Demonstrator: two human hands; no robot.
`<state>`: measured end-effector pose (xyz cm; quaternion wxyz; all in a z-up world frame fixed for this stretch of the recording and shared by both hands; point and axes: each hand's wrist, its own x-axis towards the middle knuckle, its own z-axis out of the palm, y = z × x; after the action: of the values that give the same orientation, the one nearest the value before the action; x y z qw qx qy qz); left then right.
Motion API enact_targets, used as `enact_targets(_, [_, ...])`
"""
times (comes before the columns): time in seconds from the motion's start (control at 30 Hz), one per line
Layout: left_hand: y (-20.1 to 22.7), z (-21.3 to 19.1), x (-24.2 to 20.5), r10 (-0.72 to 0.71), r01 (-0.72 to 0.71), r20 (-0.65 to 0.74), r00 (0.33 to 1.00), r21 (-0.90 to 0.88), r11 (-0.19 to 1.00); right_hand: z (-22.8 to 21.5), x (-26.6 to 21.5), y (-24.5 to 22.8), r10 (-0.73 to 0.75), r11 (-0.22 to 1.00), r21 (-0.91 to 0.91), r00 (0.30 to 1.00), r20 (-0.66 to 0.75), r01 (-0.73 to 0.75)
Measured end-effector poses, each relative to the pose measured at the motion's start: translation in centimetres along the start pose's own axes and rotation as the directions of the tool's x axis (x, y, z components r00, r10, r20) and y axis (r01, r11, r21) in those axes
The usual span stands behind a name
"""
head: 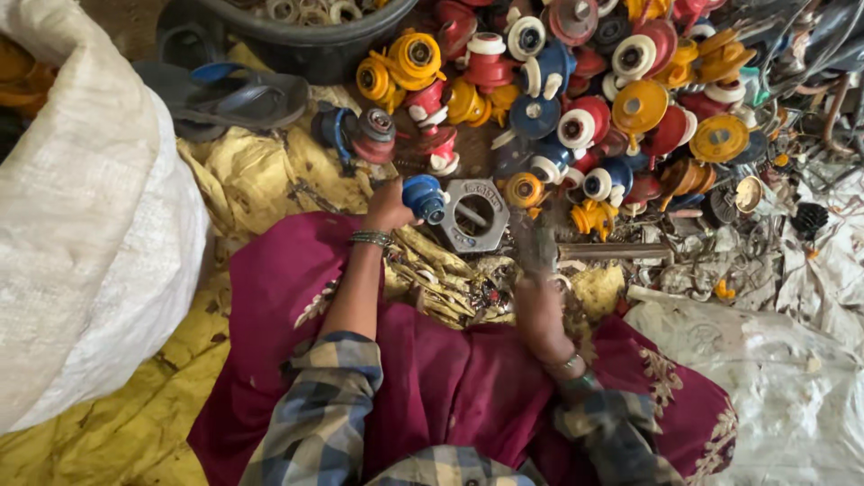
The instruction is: The person sits on the floor and uses a hammer and metal fixture to strike and separate components from small colorful plastic assemblies. They repeatedly pick up units, position them in the fixture, strike them, and place the separated parts into a nearby white sack.
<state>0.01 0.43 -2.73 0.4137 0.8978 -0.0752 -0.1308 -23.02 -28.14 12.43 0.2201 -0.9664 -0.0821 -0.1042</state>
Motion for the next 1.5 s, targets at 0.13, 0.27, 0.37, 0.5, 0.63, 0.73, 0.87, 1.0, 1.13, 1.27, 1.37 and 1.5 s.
enact_targets(0.13, [0.2, 0.3, 1.1, 0.079, -0.078, -0.108, 0.991, 0.017, 0.997, 2.0, 0.6, 1.3, 0.148, 0.94, -0.337, 0.954, 0.26, -0.054])
enact_targets(0.27, [-0.8, 1.1, 0.5, -0.043, 0.043, 0.013, 0.999, 0.022, 0.999, -0.5, -0.7, 1.4, 0.0, 0.853, -0.522, 1.0, 0.006, 0.003])
enact_targets(0.37, [-0.1, 0.2, 0.8, 0.006, -0.006, -0.02, 1.0, -0.003, 1.0, -2.1, 0.3, 0.2, 0.33, 0.927, 0.228, 0.936, -0.12, -0.297])
enact_targets(0.5, [0.4, -0.9, -0.4, -0.023, 0.024, 0.009, 1.0, -0.046, 0.999, 0.4, 1.0, -1.0, -0.012, 0.996, -0.083, 1.0, 0.004, 0.012])
enact_targets(0.63, [1.6, -1.8, -0.5, -0.032, 0.035, 0.025, 0.999, -0.122, 0.992, 2.4, 0.1, 0.3, 0.173, 0.981, -0.102, 0.983, 0.064, -0.166])
enact_targets(0.73, [1.9, -2.5, -1.4, 0.051, -0.04, 0.03, 0.998, -0.279, 0.959, 2.3, -0.7, 1.7, 0.341, 0.931, -0.175, 0.935, 0.095, -0.322])
enact_targets(0.87, [3.5, -3.6, -2.2, 0.11, 0.03, 0.141, 0.984, -0.734, 0.678, 1.9, -0.8, 2.1, 0.311, 0.943, -0.124, 0.95, 0.007, -0.308])
enact_targets(1.0, [4.7, -4.5, -4.2, -0.105, 0.289, 0.293, 0.95, -0.706, 0.647, 2.9, -0.5, 1.5, 0.231, 0.973, -0.014, 0.972, -0.032, -0.232])
enact_targets(1.13, [5.6, -3.5, -5.2, -0.033, 0.273, 0.301, 0.953, -0.81, 0.518, 2.7, -0.8, 1.1, 0.272, 0.962, 0.002, 0.962, 0.021, -0.272])
enact_targets(1.27, [5.2, -1.8, -4.8, -0.039, 0.325, 0.353, 0.935, -0.805, 0.497, 1.8, -0.4, -0.6, 0.208, 0.978, 0.043, 0.977, -0.045, -0.206])
enact_targets(1.37, [3.8, 0.6, -4.7, -0.108, 0.305, 0.302, 0.947, -0.748, 0.59, 1.3, 0.1, -2.4, 0.202, 0.967, 0.167, 0.978, -0.055, -0.19])
enact_targets(1.5, [1.5, 2.9, -4.3, -0.022, 0.111, 0.13, 0.991, -0.731, 0.674, 1.3, 1.6, -4.1, 0.246, 0.953, 0.197, 0.967, -0.062, -0.229])
